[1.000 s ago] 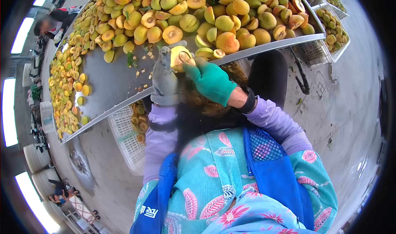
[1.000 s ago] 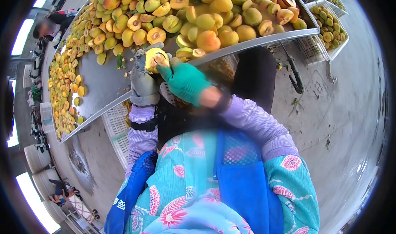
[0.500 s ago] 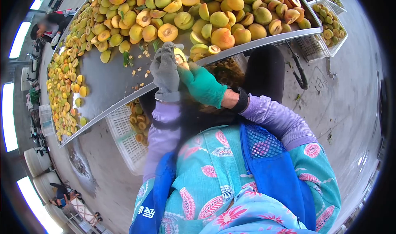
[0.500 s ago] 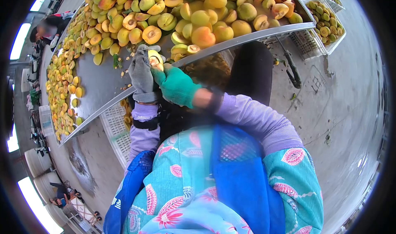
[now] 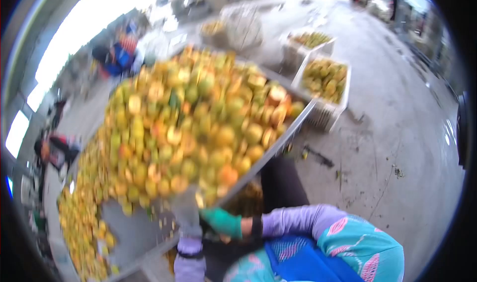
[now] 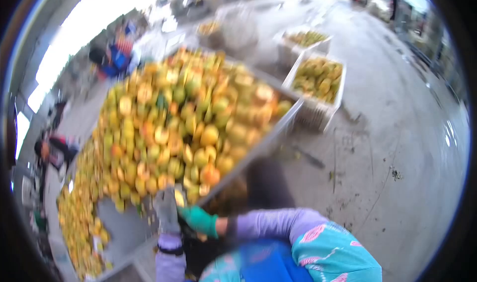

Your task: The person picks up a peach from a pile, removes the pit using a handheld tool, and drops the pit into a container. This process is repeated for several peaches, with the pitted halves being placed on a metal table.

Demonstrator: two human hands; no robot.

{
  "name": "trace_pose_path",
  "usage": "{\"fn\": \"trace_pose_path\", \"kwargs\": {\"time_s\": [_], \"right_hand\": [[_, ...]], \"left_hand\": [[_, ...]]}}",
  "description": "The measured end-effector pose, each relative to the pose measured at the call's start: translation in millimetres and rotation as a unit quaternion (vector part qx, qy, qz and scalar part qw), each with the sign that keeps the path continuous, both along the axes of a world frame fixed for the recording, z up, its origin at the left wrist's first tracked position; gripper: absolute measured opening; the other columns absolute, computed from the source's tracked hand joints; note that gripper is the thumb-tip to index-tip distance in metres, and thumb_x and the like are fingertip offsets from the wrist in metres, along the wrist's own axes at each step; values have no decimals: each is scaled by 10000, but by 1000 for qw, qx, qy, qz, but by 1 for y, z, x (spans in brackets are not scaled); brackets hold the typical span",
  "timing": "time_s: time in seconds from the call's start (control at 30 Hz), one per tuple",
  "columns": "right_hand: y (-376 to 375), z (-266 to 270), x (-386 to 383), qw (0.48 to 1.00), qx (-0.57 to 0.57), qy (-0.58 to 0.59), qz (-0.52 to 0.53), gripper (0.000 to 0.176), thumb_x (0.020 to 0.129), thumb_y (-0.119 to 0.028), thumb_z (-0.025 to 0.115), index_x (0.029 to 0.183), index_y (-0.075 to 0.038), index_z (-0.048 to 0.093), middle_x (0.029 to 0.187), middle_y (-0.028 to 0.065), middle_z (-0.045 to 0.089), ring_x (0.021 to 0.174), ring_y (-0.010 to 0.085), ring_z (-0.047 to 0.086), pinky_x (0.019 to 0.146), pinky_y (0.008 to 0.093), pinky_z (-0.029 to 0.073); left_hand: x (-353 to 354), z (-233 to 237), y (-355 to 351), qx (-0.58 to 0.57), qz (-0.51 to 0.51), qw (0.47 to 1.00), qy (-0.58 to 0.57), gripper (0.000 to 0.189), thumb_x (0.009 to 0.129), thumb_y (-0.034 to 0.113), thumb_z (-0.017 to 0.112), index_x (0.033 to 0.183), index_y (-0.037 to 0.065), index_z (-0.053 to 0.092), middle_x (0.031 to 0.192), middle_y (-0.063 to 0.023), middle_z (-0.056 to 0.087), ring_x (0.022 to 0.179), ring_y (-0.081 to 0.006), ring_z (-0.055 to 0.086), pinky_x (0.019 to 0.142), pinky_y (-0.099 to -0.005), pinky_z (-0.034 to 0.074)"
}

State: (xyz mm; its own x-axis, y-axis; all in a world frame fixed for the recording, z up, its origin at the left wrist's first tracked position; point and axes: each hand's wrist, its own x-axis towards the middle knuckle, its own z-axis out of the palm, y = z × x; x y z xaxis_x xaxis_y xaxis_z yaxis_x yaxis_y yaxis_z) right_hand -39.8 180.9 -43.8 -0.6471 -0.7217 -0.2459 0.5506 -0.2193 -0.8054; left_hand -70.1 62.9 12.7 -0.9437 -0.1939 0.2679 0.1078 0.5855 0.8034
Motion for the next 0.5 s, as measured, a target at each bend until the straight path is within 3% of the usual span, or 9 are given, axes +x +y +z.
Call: {"fn": "trace_pose_path", "kwargs": {"time_s": [0.03,0.07,0.1,0.13,0.23,0.27,0.3,0.43,0.5], "right_hand": [[11,40,-3,977,-66,-198,47,440,973,-555,428,942,-131,542,525,6,451,381,144,412,339,291,351],[8,34,-9,922,-203,-319,80,424,986,-541,408,923,-141,533,520,-20,405,388,110,397,312,253,313],[12,44,-8,929,-199,-307,59,413,991,-530,409,907,-142,525,521,-23,400,390,103,393,314,253,312],[16,57,-6,933,-193,-301,40,404,995,-518,410,892,-143,517,522,-26,395,392,96,389,315,252,311],[20,64,1,906,-286,-307,63,351,1004,-477,428,873,-159,500,530,-43,399,406,62,387,320,235,298],[20,61,5,884,-339,-309,92,348,1002,-478,435,869,-163,496,526,-48,395,404,59,387,318,232,292],[19,60,7,857,-393,-311,122,344,999,-479,441,866,-167,492,522,-53,391,402,56,387,315,229,287],[26,86,1,953,-144,-231,133,382,995,-496,439,805,-168,481,491,-58,389,363,68,371,316,243,275],[26,85,6,918,-219,-274,184,379,995,-482,455,796,-160,484,509,-65,401,372,55,367,322,216,281]], "left_hand": [[-7,-9,-11,-161,-48,977,132,171,896,161,576,868,48,701,697,-29,634,610,-112,555,545,-270,446],[-9,15,-7,11,-97,995,-33,182,900,148,557,863,39,699,707,-30,638,612,-109,556,544,-265,444],[-7,28,-11,176,-135,952,-211,195,905,136,539,859,31,696,716,-31,642,613,-107,557,544,-260,442],[-15,23,-17,275,-188,909,-250,218,903,106,506,849,20,698,759,-52,668,651,-136,607,561,-267,468],[-23,20,-22,-35,-354,934,-12,274,929,168,486,836,-7,676,719,-56,646,667,-129,610,554,-245,463],[-15,32,-10,266,-290,894,-213,378,971,295,462,858,-24,628,690,-95,632,656,-152,619,558,-249,472],[-8,31,-5,292,-262,906,-157,401,980,322,444,860,-22,613,691,-105,631,645,-161,617,559,-257,477],[28,31,14,259,-115,956,79,436,1005,368,393,871,-5,574,683,-127,622,569,-184,592,551,-274,487],[38,23,4,331,-100,937,50,438,1002,383,402,881,-3,572,680,-125,615,558,-187,583,549,-273,489]]}}
